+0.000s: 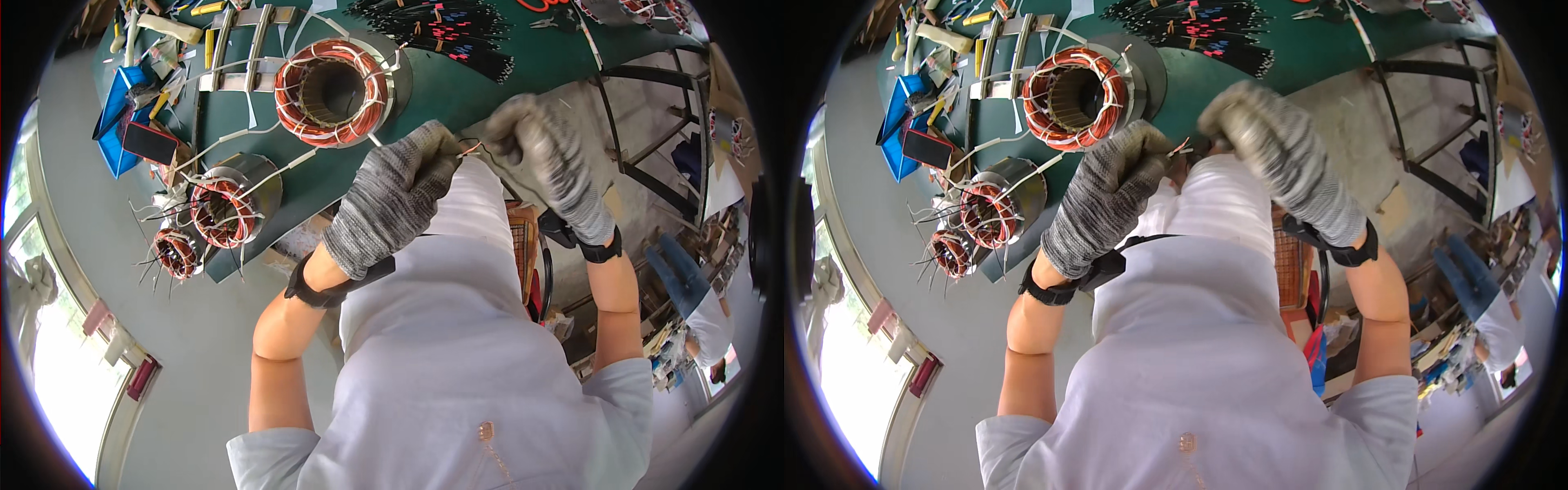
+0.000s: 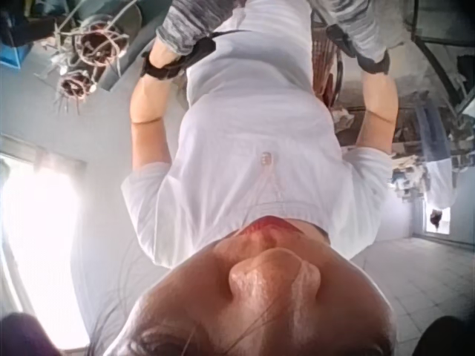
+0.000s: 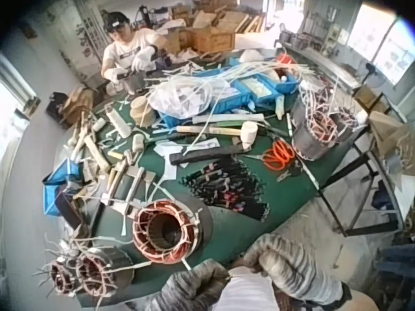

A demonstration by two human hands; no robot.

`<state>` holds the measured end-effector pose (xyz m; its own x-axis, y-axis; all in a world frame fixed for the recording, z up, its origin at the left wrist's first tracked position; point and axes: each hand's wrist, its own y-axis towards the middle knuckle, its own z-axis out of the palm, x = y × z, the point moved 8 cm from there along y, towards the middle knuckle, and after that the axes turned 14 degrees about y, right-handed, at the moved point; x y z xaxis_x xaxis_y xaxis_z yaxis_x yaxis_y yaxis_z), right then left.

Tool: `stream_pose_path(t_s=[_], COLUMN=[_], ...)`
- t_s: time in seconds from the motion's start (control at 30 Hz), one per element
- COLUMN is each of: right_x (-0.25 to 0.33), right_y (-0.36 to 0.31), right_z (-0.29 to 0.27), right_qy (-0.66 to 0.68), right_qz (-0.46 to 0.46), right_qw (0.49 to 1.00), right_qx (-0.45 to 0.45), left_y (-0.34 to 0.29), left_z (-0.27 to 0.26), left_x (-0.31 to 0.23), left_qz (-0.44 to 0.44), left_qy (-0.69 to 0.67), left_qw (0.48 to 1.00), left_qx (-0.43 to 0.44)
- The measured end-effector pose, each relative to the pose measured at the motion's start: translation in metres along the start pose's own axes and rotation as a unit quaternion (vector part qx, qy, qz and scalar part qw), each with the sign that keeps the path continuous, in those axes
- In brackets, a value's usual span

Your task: The person wraps a copper-wired stator in paper, picks up a container of small parts, and then uses a tool by hand to secure wires onto another stator on the work surface.

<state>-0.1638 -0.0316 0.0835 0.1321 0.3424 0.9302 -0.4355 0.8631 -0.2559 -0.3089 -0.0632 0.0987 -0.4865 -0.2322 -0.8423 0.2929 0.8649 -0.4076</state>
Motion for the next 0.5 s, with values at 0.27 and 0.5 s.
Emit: stream_pose_path(t_s=[0.27, 0.5], right_x=[0.027, 0.029], right_y=[0.002, 0.000], right_z=[0.035, 0.036], right_qy=[-0.234, -0.263], right_qz=[-0.158, -0.147], right_qw=[0.955, 0.949], right_qx=[0.088, 0.088], left_y=[0.001, -0.001], left_z=[0.006, 0.004], left_x=[0.005, 0.010], left_qz=[-0.023, 0.015], left_qy=[-0.013, -0.084], left_qw=[0.998, 0.996], left_qx=[0.064, -0.019])
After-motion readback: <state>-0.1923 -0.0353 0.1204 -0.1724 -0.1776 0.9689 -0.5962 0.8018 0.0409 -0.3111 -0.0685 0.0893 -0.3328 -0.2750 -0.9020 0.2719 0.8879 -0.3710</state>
